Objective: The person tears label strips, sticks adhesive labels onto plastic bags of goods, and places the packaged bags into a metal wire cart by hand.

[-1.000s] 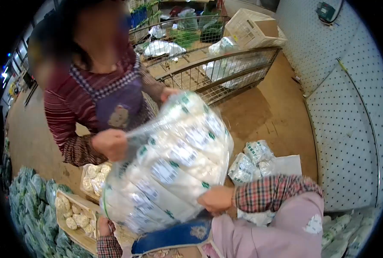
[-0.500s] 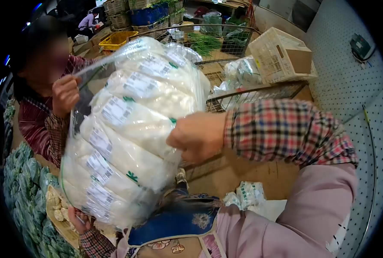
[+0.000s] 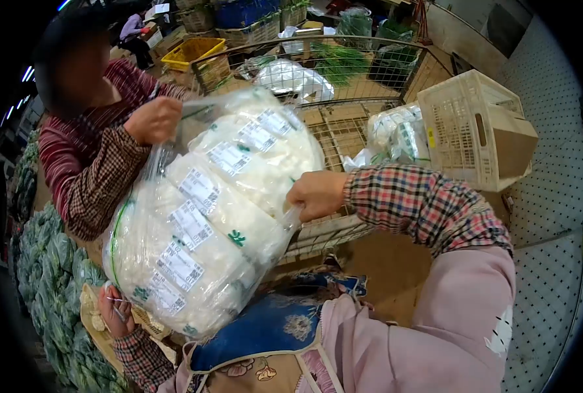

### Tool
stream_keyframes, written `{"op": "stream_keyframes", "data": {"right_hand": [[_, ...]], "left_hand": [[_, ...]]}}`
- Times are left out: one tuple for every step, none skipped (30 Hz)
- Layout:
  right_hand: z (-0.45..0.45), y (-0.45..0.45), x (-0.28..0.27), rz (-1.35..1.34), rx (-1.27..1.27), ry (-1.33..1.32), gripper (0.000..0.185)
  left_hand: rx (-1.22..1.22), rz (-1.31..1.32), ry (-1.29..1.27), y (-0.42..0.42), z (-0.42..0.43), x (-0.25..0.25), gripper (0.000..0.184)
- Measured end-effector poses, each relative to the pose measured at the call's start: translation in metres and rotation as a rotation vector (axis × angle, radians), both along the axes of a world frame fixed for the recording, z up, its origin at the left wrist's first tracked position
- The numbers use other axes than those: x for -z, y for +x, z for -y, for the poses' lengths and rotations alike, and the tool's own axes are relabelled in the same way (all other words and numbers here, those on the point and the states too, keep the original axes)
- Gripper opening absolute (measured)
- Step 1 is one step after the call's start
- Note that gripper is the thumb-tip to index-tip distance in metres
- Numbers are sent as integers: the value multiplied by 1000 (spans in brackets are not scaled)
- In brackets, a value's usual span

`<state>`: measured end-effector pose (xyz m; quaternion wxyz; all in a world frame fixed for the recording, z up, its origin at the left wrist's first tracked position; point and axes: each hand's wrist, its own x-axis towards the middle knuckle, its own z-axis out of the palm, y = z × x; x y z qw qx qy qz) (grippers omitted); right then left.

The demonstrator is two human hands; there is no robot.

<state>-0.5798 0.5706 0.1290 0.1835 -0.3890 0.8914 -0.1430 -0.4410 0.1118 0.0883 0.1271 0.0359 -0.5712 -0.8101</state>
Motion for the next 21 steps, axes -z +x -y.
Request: {"op": "stream_keyframes", "data": {"right_hand": [[0,2,3,4,-7,-11,21],[-21,-18,10,43,-19,-33,22],[-41,-34,13,109,-21,-78,23],[-51,-42,17,104,-15,-87,23],[-61,-47,24,145,-9,-133,23],[-69,-46,29,187,-11,-176,23],[-20,-7,1,239,26,-150,22],[-24,-13,-1,254,20,-157,22],[-32,-18,3,234,20,-152,22],[-35,-20,11,210,21,-143,23],[-35,-22,12,234,34,-109,19],[-38,-26,18,261,39,-116,19],[-39,-29,25,253,53,-140,17],[-6,1,13,251,61,-147,16],[-6,-1,8,288,58,-82,14],[-6,-6,5,312,61,-85,14],[-7,-3,12,308,68,-54,14],[-9,-10,12,319,82,-22,14],[-9,-17,9,353,91,26,14],[-9,-23,8,389,106,18,14],[15,9,9,401,129,10,15]], "left_hand": [[-211,71,32,5,-14,-1,15],[-216,93,22,-9,-34,1,15],[-189,71,13,-21,-51,-9,14],[-155,31,9,-33,-60,-17,13],[-293,90,2,-40,-74,-24,14],[-294,96,-5,-47,-83,-31,14],[-198,80,28,-20,-33,-54,16],[-110,65,35,-27,-33,-64,18],[-22,57,41,-35,-39,-74,20],[-28,73,34,-40,-42,-76,20],[-9,118,39,-53,-45,-84,20],[13,163,45,-71,-48,-93,21],[-10,207,57,-88,-49,-99,20],[-13,233,65,-69,-21,-111,20],[-19,296,49,-83,-26,-118,20],[-22,369,32,-102,-30,-125,20],[-17,389,25,-116,-30,-124,20],[20,454,-12,-141,-31,-125,20],[62,519,-50,-167,-32,-125,20],[78,555,-60,-193,-34,-125,20],[92,635,-100,-172,-10,-118,18]]}}
